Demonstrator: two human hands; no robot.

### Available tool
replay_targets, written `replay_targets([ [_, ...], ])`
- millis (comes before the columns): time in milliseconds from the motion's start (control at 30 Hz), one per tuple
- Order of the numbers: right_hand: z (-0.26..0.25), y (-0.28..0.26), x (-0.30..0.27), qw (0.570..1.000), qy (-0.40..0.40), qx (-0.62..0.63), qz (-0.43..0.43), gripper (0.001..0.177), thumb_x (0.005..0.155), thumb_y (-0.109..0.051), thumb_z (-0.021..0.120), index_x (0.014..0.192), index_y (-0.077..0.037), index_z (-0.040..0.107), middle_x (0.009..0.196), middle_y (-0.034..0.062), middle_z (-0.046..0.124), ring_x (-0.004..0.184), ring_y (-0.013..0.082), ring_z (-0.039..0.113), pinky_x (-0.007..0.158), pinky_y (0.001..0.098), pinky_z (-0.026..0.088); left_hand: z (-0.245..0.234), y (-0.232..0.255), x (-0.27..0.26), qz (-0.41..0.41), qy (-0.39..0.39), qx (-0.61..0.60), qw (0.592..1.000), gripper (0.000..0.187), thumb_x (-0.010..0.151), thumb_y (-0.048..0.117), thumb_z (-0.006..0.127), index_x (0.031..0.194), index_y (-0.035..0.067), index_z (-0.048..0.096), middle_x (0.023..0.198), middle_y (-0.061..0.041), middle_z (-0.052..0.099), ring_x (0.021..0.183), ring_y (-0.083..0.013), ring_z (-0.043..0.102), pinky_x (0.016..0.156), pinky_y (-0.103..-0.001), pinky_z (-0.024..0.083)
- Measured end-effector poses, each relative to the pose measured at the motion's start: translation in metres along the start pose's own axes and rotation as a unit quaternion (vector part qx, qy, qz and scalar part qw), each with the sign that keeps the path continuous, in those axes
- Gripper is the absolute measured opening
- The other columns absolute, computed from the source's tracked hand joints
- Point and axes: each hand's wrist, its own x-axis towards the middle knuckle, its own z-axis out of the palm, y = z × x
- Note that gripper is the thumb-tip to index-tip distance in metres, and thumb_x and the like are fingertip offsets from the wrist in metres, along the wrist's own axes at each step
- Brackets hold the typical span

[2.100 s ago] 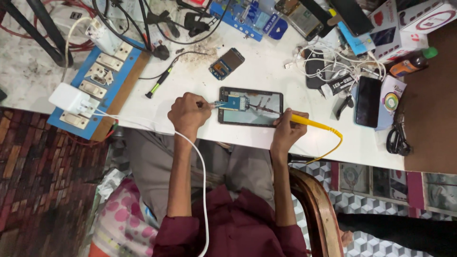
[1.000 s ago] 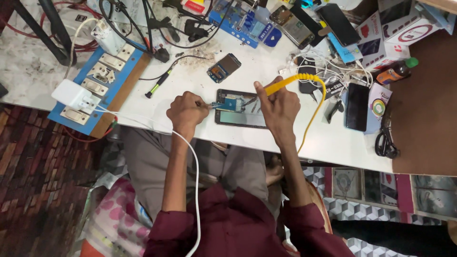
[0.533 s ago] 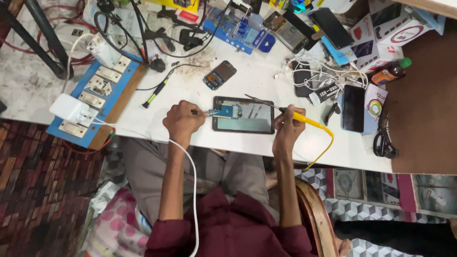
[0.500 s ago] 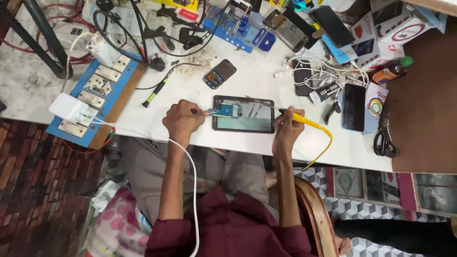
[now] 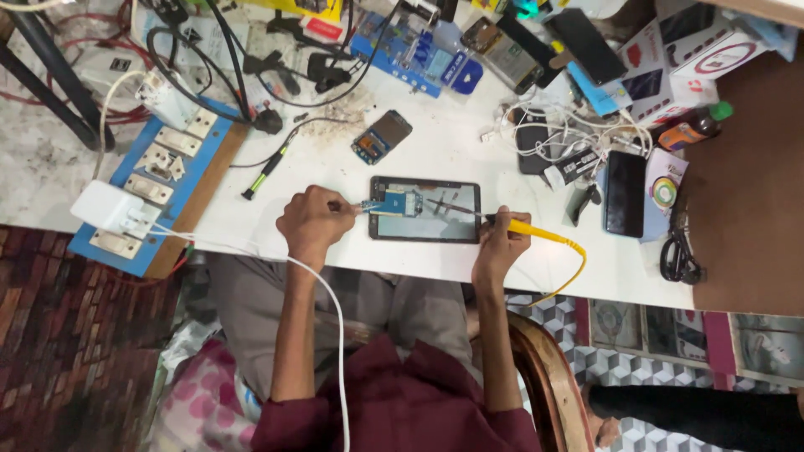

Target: The person uses a soldering iron and tweezers to work on a small circuit board placed on a tablet screen. They repeatedly apply heat and adjust components on the board.

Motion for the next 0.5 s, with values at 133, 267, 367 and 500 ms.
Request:
replay_targets([
  [133, -0.0003, -0.0011, 0.0033, 1.000, -0.011, 0.009, 0.005, 0.024, 0.107, -0.011, 0.061, 0.090, -0.010, 0.045, 0.069, -0.0056, 0.038, 0.053, 0.0035, 0.030, 0.049, 0.0226, 0.030, -0.0005, -0.0014, 0.0007, 0.006, 0.003, -0.001, 1.000, 0.018, 0.076, 0.042, 0.082, 0.081, 0.025, 0.083, 0.077, -0.005, 0.077, 0.080, -0.0316, 0.073, 0.072, -0.044, 0.055],
  [267, 0.0007, 0.0003, 0.0031, 1.000, -0.019, -0.016, 0.013, 0.024, 0.107, -0.011, 0.061, 0.089, -0.010, 0.044, 0.069, -0.0055, 0.038, 0.053, 0.0033, 0.029, 0.048, 0.0220, 0.028, 0.0002, 0.0001, 0.0029, 0.011, 0.001, 0.006, 1.000, 0.016, 0.076, 0.041, 0.082, 0.082, 0.025, 0.083, 0.075, -0.005, 0.076, 0.078, -0.0314, 0.073, 0.071, -0.044, 0.055],
  [367, -0.0008, -0.0019, 0.0033, 0.999, -0.033, -0.029, 0.009, 0.025, 0.107, -0.010, 0.061, 0.089, -0.009, 0.044, 0.069, -0.0048, 0.039, 0.053, 0.0033, 0.030, 0.048, 0.0221, 0.029, 0.0017, -0.0012, 0.0029, 0.005, -0.001, 0.013, 1.000, 0.017, 0.076, 0.042, 0.082, 0.081, 0.026, 0.083, 0.075, -0.005, 0.076, 0.078, -0.0312, 0.073, 0.070, -0.045, 0.054],
  [500, 0.0030, -0.0035, 0.0032, 0.999, -0.027, -0.043, 0.018, 0.024, 0.106, -0.010, 0.061, 0.089, -0.008, 0.045, 0.069, -0.0042, 0.041, 0.053, 0.0035, 0.032, 0.048, 0.0222, 0.031, 0.0019, -0.0027, 0.0032, 0.011, -0.004, 0.007, 1.000, 0.015, 0.077, 0.039, 0.081, 0.082, 0.025, 0.083, 0.075, -0.004, 0.076, 0.077, -0.0304, 0.073, 0.070, -0.044, 0.055],
])
